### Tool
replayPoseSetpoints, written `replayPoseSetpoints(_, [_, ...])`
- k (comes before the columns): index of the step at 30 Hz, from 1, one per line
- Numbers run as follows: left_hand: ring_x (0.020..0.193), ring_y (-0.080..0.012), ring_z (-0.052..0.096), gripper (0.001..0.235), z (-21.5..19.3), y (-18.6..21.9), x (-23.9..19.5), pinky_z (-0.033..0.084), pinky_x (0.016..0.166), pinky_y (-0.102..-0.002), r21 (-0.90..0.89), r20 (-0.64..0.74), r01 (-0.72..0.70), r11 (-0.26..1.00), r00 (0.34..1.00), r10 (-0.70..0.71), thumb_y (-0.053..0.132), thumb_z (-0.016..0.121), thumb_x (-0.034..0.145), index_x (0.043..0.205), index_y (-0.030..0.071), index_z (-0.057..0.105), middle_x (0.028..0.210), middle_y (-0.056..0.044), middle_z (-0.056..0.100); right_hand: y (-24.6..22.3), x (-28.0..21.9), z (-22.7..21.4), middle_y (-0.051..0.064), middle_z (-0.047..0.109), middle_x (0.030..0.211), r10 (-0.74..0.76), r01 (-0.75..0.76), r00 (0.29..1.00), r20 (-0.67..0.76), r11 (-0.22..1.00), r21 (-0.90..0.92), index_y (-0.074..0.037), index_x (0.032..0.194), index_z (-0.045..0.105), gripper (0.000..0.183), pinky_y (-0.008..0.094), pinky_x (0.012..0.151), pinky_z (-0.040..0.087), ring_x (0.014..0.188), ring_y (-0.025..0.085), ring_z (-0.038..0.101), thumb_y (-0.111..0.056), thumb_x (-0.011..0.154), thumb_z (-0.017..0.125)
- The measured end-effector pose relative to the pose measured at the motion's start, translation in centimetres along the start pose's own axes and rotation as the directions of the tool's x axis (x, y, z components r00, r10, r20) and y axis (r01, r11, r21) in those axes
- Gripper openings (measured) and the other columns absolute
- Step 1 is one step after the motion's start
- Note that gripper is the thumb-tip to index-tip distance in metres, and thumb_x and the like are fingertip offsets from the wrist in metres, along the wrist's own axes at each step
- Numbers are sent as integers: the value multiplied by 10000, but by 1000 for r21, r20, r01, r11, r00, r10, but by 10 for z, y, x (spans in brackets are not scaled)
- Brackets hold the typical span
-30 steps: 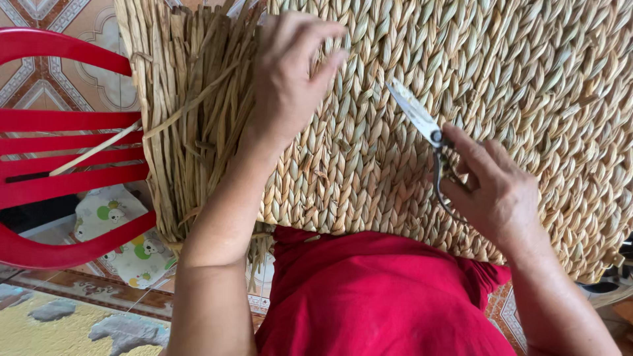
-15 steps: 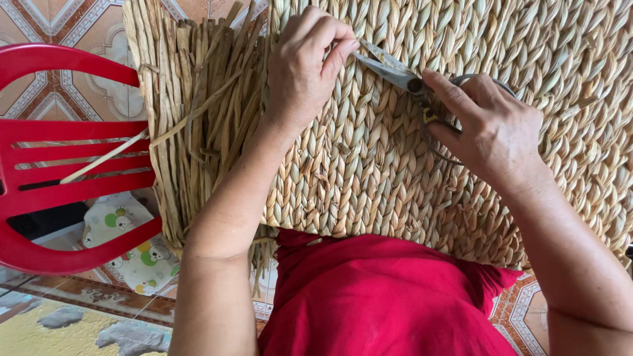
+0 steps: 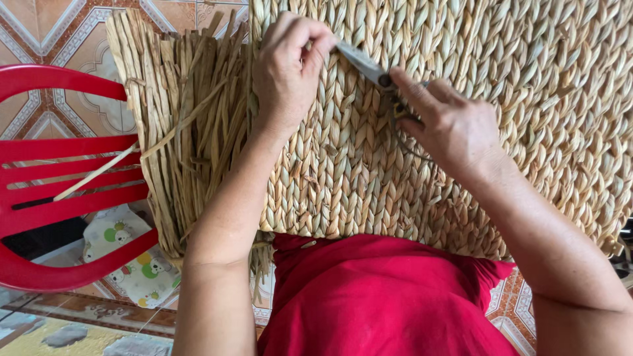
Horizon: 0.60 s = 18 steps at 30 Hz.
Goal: The person uses scissors to trim the protruding ends of woven fibers on a large mat. They systematically cut the loose strands along the edges and surface to create a smooth, even finish.
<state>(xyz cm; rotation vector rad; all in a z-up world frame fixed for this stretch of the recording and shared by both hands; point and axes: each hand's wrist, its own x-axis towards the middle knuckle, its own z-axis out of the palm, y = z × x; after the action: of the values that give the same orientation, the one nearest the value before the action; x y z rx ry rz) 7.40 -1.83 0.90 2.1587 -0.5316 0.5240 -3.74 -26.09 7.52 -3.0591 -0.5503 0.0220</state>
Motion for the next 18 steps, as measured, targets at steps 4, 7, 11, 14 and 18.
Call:
replayPoseSetpoints(4, [826,-82,693,72,-14,-21,6,563,603,-272,-264,-170,126,956,970,-175,168,677,1079,1040,120,640,1004,13,707,0,-31,-5,97,718,1076,-4,56,991,-134,919,391,-153,1501,529,587,265,602,561,768,155,691,-156,957,750])
replayPoseSetpoints(7, [983,-134,622,275,-45,-37,2,589,648,-296,62,-181,179,982,970,-165,202,618,1019,1231,39,554,1089,-118,590,33,-80,-9,151,730,1207,329,-175,940,-90,691,702,-47,1517,534,644,315,843,633,1022,207,737,59,930,776])
replayPoseSetpoints(11, [1039,-155,644,255,-59,-45,-26,577,867,-345,-122,140,411,903,908,-394,261,593,1094,1243,55,613,1059,-92,649,100,-162,6,140,695,1117,708,-369,706,-11,381,847,-1,1432,530,540,311,784,579,963,184,703,129,922,654])
replayPoseSetpoints(14, [963,-153,617,267,-51,-63,-37,548,881,-349,-389,236,524,758,852,-467,290,631,1109,1251,69,679,1032,-37,675,132,-209,53,137,693,1109,807,-402,586,74,210,891,0,1415,540,507,307,785,574,957,181,699,116,934,654])
replayPoseSetpoints(18, [1000,-191,483,335,-42,-99,-26,426,908,-408,-523,174,419,743,905,-388,323,652,1119,1271,28,609,1113,-62,571,159,-261,104,132,692,1098,856,-397,503,124,101,912,3,1393,553,463,303,788,568,949,178,692,98,951,654])
